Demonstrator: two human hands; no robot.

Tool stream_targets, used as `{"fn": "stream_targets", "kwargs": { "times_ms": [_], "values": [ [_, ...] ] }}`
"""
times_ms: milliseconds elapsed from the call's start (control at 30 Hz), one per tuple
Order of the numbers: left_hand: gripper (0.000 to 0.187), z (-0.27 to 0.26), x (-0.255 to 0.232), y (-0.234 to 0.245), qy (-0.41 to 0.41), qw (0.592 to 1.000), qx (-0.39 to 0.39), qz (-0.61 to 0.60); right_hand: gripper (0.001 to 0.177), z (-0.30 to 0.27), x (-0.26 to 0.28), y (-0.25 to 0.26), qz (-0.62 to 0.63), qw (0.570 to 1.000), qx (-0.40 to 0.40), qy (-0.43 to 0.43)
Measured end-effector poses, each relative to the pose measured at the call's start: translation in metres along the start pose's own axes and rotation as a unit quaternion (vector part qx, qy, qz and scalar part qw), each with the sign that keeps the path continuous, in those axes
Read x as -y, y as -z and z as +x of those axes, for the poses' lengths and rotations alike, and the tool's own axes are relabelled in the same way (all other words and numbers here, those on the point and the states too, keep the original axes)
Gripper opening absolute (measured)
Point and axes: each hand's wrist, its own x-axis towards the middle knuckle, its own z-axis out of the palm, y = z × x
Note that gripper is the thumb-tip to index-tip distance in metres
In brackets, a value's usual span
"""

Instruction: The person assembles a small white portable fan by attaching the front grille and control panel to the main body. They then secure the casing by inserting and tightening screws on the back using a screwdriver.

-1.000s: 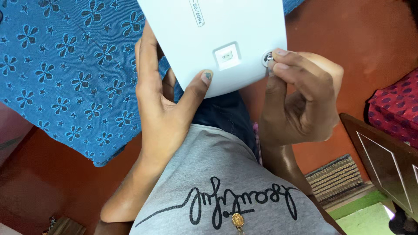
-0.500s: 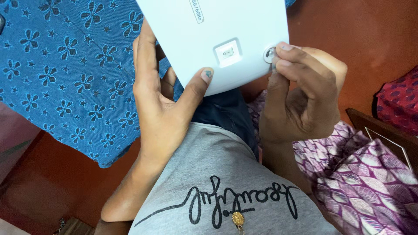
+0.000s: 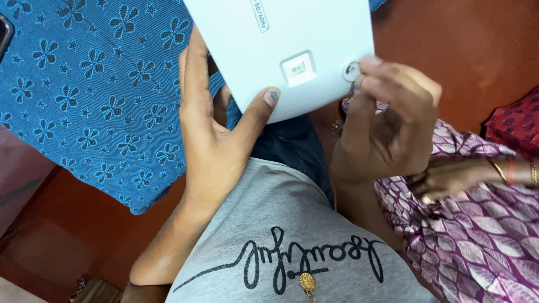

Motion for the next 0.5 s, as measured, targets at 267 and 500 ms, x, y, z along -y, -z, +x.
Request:
{"fn": "stream_targets", "kwargs": {
  "times_ms": [267,500],
  "values": [
    [0.078,0.005,-0.004,-0.002,0.005,1.000,-0.007,0.013,0.061,-0.003,-0.007,-0.010,0.193,0.967,0.011,-0.167],
    [0.076,0.004,-0.002,0.001,0.015,1.000,-0.011,-0.012,0.074,-0.006,-0.008,-0.016,0.276,0.933,0.070,-0.219]
  ]
}}
